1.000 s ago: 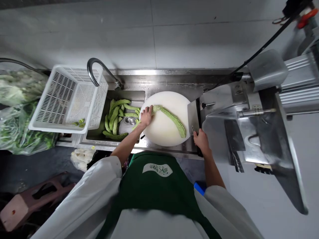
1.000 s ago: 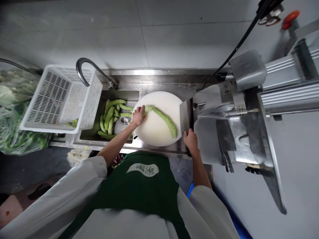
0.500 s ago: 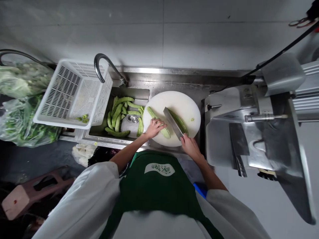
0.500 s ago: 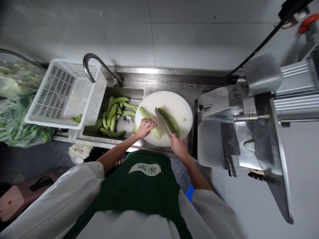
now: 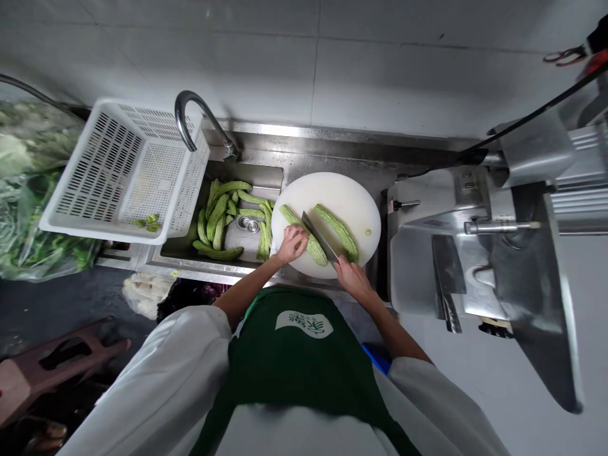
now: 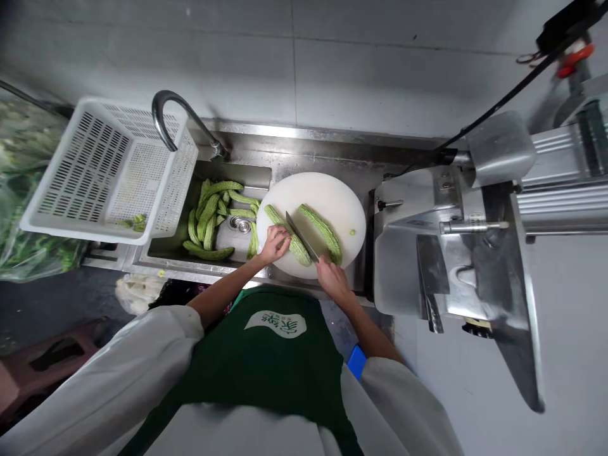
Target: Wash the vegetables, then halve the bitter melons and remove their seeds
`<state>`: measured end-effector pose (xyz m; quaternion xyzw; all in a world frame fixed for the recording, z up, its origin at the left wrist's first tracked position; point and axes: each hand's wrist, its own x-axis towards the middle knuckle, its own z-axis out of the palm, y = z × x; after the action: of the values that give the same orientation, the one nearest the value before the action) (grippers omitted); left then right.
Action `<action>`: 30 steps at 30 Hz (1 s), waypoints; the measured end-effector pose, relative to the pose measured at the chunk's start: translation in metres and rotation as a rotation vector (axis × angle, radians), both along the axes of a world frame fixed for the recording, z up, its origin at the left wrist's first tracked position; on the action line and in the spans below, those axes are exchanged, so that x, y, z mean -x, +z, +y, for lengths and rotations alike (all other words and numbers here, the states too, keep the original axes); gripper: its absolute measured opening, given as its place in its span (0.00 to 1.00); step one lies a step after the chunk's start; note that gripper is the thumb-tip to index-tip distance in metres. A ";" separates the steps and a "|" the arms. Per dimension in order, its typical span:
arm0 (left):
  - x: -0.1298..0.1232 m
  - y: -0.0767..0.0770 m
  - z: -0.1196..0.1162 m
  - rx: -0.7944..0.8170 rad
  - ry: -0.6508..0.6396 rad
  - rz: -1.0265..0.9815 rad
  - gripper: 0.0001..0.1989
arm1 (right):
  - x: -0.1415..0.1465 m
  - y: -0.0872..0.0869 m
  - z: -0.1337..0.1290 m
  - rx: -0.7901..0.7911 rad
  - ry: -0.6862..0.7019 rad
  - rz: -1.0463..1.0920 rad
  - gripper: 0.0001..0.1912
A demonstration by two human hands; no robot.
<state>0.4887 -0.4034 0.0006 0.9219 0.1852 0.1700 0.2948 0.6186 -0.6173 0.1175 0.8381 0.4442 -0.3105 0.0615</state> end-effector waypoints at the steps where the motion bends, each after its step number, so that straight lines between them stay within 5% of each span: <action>1: 0.000 -0.002 -0.002 -0.001 0.008 -0.001 0.15 | -0.001 0.006 0.001 0.003 0.008 -0.018 0.18; 6: -0.002 -0.005 -0.004 0.004 -0.003 0.034 0.15 | 0.001 0.037 0.000 0.022 0.065 -0.069 0.18; 10: -0.004 -0.007 -0.003 0.009 -0.012 0.039 0.14 | 0.003 0.046 0.001 0.056 0.087 -0.045 0.17; 24: -0.005 -0.021 -0.006 0.070 -0.003 0.002 0.15 | 0.001 0.018 0.067 0.013 0.079 -0.032 0.18; 30: -0.001 -0.019 0.002 0.097 0.006 -0.006 0.14 | 0.005 0.017 0.073 -0.012 0.074 -0.027 0.18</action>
<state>0.4899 -0.4011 -0.0182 0.9054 0.1953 0.1646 0.3392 0.6134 -0.5440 0.1350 0.8256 0.4758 -0.2942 0.0737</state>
